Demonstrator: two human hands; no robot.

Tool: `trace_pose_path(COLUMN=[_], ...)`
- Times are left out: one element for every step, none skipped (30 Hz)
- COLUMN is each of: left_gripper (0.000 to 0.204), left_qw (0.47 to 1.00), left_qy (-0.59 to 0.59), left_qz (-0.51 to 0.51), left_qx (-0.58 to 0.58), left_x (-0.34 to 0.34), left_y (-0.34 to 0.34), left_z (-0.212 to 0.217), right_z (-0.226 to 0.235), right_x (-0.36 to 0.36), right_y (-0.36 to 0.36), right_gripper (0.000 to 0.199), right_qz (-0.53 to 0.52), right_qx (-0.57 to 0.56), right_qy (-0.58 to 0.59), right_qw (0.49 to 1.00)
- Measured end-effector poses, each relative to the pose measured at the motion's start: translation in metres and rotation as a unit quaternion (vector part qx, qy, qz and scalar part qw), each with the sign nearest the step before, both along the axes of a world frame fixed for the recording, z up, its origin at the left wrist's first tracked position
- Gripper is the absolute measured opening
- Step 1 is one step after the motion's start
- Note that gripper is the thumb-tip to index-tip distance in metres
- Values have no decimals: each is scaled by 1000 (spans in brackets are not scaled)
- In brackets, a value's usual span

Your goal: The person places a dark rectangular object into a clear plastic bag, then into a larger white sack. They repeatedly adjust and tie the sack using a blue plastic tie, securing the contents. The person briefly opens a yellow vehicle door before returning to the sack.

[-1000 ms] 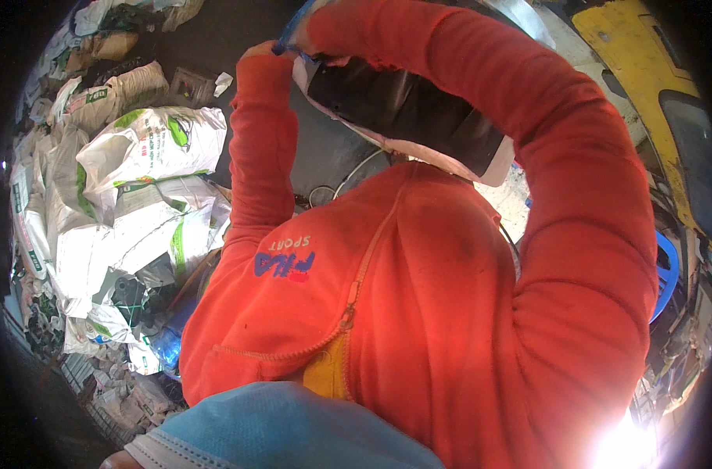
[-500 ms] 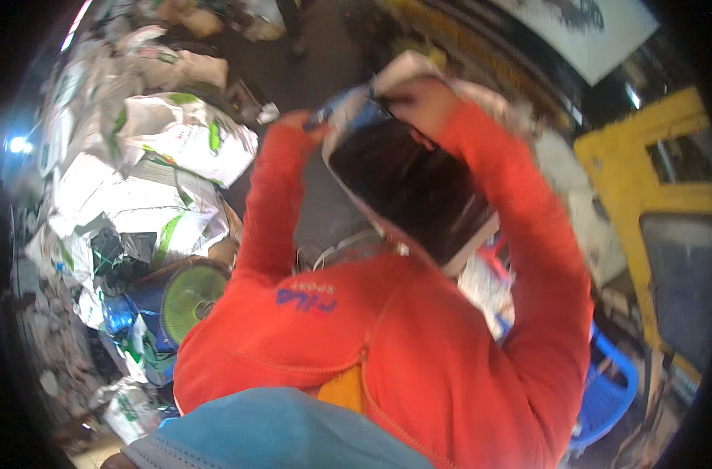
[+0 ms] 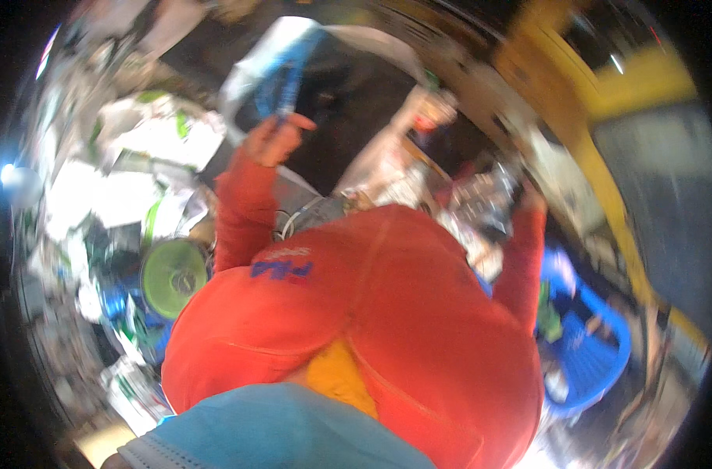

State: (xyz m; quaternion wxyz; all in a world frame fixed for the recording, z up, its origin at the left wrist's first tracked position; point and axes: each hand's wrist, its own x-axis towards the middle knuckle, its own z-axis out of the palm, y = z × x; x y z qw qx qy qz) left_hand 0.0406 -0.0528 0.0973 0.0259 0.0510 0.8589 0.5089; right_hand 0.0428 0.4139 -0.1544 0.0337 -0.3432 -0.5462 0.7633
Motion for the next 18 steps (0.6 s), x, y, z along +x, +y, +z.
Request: trace_pose_path(left_gripper=[22,20,19,18,18,18,18,18,19,19,20,20,20,20,20,20,20,19], left_qw=[999,997,982,974,964,969,974,978,982,986,989,991,992,993,993,993,992,989], left_qy=[30,-37,-111,-117,-129,-119,-113,-112,-96,-85,-76,-83,-91,-93,-101,-105,-115,-141], left_qz=[-32,-17,18,-9,-12,-30,-37,-36,-49,-55,-58,-54,-46,-38,-31,-22,-10,-1], left_qx=[-21,70,149,193,230,213,194,170,154,132,109,92,75,60,56,53,46,44], left_x=[-2,-3,-2,-5,-6,-7,-6,-5,-4,-1,2,4,7,8,9,9,9,8], left_y=[11,22,31,40,46,52,57,62,67,71,76,80,85,91,96,101,104,106], left_z=[-1,-2,-2,-2,-1,0,1,3,4,5,7,9,10,11,12,13,14,15], right_z=[-21,-41,-59,-75,-91,-105,-118,-129,-137,-144,-148,-151,-153,-153,-153,-153,-150,-149], right_x=[12,15,19,14,8,-1,-9,-17,-30,-38,-49,-59,-70,-89,-100,-110,-120,-126], right_y=[13,26,36,47,53,60,67,73,79,84,87,91,95,100,107,113,122,125], right_gripper=[21,17,18,17,17,18,19,20,20,19,18,19,20,22,23,29,38,47], right_qz=[-19,-16,-55,-88,-101,-113,-109,-116,-43,-39,-18,-24,14,103,168,225,284,289], right_qx=[-38,-23,-89,-60,-42,3,39,76,243,267,305,275,287,466,556,643,710,689], right_qy=[-2,8,-14,-33,-35,-45,-42,-65,12,12,-6,-11,5,-57,-85,-112,-149,-165], right_qw=[999,1000,994,994,993,993,992,988,969,963,952,961,958,877,809,724,628,644])
